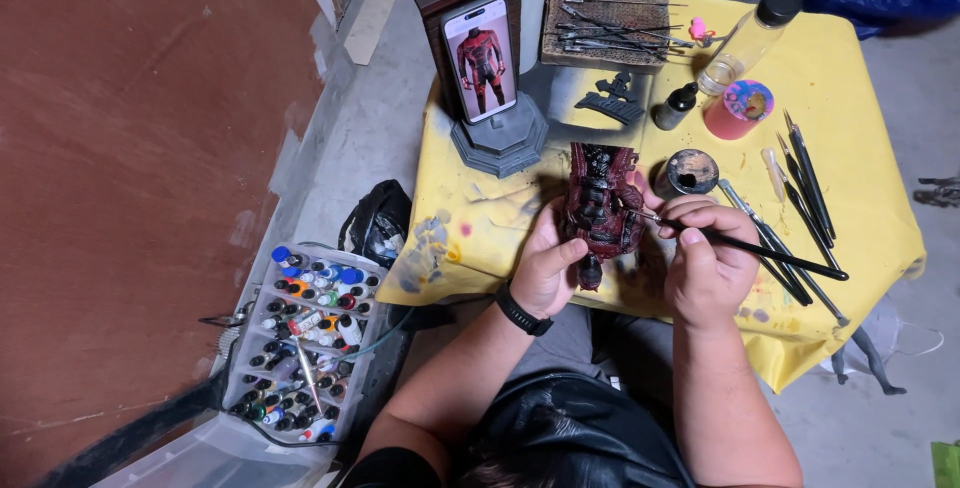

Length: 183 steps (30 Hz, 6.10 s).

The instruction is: A person uses a fine brush to paint details onto a red action figure at a dedicated workspace.

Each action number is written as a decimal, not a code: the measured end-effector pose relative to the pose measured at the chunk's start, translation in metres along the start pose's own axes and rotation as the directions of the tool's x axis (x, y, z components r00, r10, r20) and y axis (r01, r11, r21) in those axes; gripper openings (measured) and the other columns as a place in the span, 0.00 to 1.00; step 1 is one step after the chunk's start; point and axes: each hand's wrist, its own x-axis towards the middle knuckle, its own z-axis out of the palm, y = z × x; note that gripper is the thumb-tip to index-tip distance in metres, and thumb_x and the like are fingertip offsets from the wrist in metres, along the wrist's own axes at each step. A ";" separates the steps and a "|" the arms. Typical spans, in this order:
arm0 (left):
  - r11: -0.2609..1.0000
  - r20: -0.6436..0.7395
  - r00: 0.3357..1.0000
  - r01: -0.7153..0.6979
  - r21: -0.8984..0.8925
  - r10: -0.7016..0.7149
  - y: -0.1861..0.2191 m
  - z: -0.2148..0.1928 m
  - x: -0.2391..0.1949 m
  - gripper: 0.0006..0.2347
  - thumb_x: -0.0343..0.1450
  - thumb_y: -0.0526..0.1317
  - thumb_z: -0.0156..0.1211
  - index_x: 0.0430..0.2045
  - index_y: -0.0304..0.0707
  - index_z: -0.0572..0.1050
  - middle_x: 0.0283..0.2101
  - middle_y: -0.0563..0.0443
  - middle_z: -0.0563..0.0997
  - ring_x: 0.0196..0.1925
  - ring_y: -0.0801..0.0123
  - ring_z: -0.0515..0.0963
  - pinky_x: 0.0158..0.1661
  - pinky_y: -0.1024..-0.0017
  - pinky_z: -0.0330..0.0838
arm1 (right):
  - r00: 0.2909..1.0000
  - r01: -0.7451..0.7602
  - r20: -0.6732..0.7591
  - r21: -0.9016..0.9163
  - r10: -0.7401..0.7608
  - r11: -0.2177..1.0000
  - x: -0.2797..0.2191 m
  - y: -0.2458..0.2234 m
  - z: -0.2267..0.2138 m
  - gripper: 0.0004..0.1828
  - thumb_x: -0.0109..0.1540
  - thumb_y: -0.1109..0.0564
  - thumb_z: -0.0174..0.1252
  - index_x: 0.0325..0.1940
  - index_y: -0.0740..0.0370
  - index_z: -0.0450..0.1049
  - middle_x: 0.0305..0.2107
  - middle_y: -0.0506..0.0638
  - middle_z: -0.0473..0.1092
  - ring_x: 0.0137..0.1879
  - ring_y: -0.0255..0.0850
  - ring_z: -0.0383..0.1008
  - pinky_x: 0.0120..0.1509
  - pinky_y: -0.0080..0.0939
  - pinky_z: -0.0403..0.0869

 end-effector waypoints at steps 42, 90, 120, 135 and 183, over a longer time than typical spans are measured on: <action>0.973 -0.069 0.998 0.003 0.230 0.013 0.029 0.004 0.023 0.27 0.64 0.26 0.64 0.59 0.31 0.61 0.52 0.36 0.77 0.54 0.56 0.77 0.55 0.61 0.73 | 0.978 -0.205 -0.128 -0.508 0.163 0.836 -0.004 0.034 -0.094 0.04 0.66 0.71 0.55 0.43 0.73 0.75 0.26 0.60 0.73 0.33 0.42 0.72 0.42 0.42 0.72; 0.896 0.212 0.919 0.379 -0.232 -0.334 0.036 0.037 -0.012 0.26 0.70 0.38 0.57 0.66 0.37 0.62 0.59 0.35 0.74 0.62 0.48 0.74 0.63 0.41 0.63 | 0.991 0.134 0.002 -0.093 -0.135 0.987 -0.001 -0.054 0.022 0.07 0.65 0.63 0.55 0.40 0.71 0.66 0.23 0.64 0.66 0.33 0.50 0.68 0.48 0.68 0.82; 0.865 0.308 0.883 0.434 -0.252 -0.353 0.033 0.020 -0.005 0.26 0.70 0.35 0.56 0.66 0.34 0.61 0.62 0.34 0.72 0.65 0.45 0.72 0.64 0.38 0.62 | 0.948 0.279 0.241 -0.303 -0.210 0.912 0.004 -0.068 0.011 0.06 0.64 0.64 0.59 0.36 0.72 0.72 0.21 0.63 0.72 0.30 0.58 0.76 0.39 0.58 0.80; 0.913 0.189 0.938 0.332 -0.237 -0.292 0.027 0.014 -0.012 0.24 0.67 0.32 0.61 0.59 0.33 0.64 0.54 0.37 0.77 0.59 0.51 0.77 0.60 0.48 0.70 | 0.957 0.246 0.228 -0.308 -0.180 0.919 0.002 -0.062 0.013 0.06 0.65 0.65 0.58 0.38 0.74 0.72 0.22 0.63 0.72 0.33 0.58 0.76 0.41 0.56 0.77; 0.911 0.128 0.941 0.335 -0.240 -0.312 0.038 0.032 -0.013 0.23 0.67 0.33 0.63 0.57 0.34 0.66 0.49 0.40 0.80 0.55 0.54 0.79 0.57 0.54 0.75 | 0.956 0.233 0.255 -0.369 -0.143 0.900 0.004 -0.069 0.021 0.07 0.64 0.65 0.61 0.35 0.75 0.74 0.22 0.63 0.73 0.32 0.57 0.78 0.41 0.56 0.79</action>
